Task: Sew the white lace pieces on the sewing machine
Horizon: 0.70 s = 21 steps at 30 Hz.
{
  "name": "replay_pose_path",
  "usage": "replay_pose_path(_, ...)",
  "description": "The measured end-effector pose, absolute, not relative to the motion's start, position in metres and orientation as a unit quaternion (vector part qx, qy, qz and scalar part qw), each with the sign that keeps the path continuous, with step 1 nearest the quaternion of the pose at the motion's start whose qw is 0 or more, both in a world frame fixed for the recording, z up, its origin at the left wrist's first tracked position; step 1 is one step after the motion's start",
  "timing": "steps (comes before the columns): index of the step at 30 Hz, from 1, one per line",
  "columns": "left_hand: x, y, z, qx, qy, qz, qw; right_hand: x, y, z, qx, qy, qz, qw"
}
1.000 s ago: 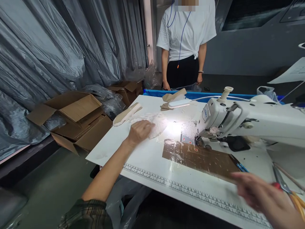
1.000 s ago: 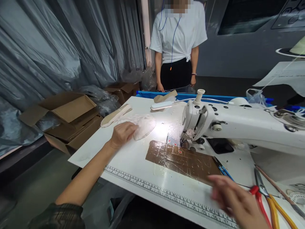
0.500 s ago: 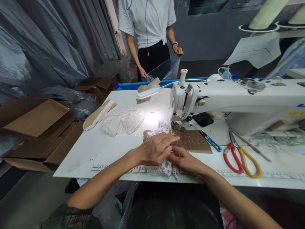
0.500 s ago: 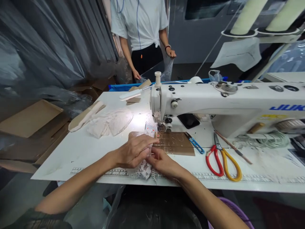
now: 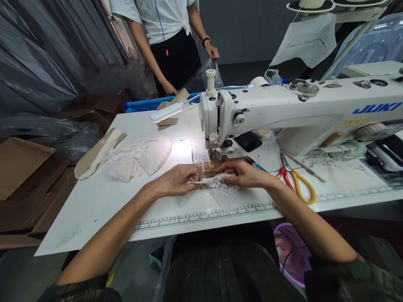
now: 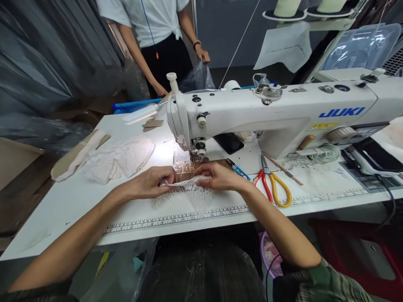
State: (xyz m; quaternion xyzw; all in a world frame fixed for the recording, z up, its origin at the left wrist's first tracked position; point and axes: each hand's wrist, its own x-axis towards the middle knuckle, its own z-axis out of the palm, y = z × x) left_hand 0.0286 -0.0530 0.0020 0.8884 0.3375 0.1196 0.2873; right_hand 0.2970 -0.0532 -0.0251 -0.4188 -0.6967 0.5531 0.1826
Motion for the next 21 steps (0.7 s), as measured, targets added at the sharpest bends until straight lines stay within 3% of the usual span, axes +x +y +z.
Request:
replay_pose_path(4,0.019,-0.043,-0.005,0.835,0.428,0.127,0.322,0.293,-0.033,-0.021,-0.506,-0.736,0.413,0.176)
replay_pose_path(8,0.015,-0.040,-0.014,0.788,0.454,0.176,0.378,0.297,-0.026,-0.023,-0.495,-0.728,0.442,0.171)
replay_pose_path(12,0.016,-0.040,-0.020,0.756,0.483,0.236,0.372,0.302,-0.024,-0.038,-0.476,-0.699,0.487,0.217)
replay_pose_path(17,0.018,-0.041,-0.029,0.772,0.497,0.266,0.294,0.298,-0.024,-0.038,-0.529,-0.686,0.435,0.245)
replay_pose_path(21,0.019,-0.039,-0.038,0.813,0.510,0.265,0.099,0.294,-0.025,-0.028,-0.600,-0.695,0.322,0.230)
